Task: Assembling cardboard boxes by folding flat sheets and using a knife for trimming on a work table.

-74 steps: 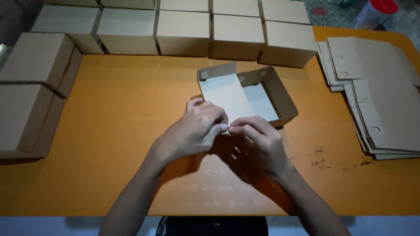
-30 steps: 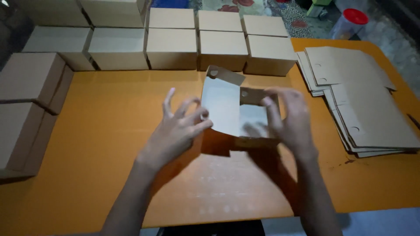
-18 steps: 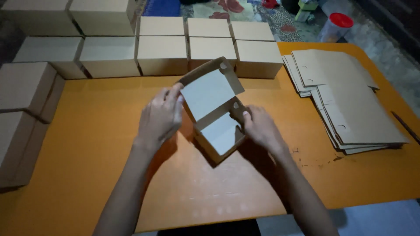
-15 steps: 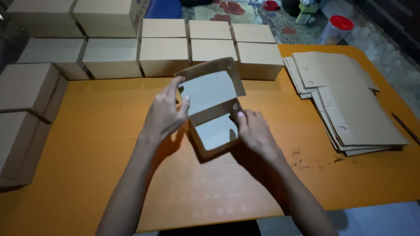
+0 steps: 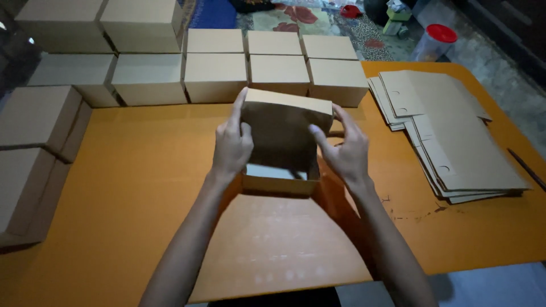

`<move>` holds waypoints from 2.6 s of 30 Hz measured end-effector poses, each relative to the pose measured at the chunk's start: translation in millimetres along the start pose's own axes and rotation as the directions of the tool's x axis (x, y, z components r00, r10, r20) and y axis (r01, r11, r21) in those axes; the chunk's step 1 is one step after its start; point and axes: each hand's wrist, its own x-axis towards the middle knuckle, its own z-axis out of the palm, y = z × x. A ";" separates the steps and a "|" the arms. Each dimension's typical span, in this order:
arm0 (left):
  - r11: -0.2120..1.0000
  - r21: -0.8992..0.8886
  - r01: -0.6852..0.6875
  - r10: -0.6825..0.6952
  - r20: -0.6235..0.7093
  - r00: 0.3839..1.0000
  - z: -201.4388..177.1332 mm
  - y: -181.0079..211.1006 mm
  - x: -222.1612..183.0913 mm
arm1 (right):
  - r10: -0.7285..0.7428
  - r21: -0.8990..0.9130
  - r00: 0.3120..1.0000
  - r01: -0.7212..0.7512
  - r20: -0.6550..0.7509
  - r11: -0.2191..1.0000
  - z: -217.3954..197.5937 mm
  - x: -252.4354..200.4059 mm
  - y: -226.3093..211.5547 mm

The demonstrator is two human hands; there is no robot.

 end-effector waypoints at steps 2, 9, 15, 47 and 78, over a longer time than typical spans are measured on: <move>0.994 -0.058 0.089 -0.091 -0.025 0.996 3.3 0.1 -3.0 | -0.224 -0.097 0.969 0.214 -0.100 0.972 7.6 5.2 3.5; 0.971 -0.132 0.201 -0.202 0.008 0.979 -6.5 16.5 2.3 | -0.174 -0.192 0.969 0.140 -0.178 0.972 19.3 15.7 15.6; 0.947 -0.217 0.236 -0.180 0.246 0.952 -39.2 36.3 1.3 | -0.023 0.133 0.998 0.015 0.060 0.991 -6.4 5.6 -7.1; 0.908 -0.214 0.361 -0.149 0.640 0.754 -72.2 7.0 -28.6 | 0.009 0.352 0.783 -0.290 0.622 0.890 -27.5 -23.9 36.8; 0.812 -0.215 0.543 -0.515 0.173 0.839 -23.2 19.6 -84.7 | 0.163 0.169 0.902 -0.247 0.400 0.954 -8.1 -68.5 -86.3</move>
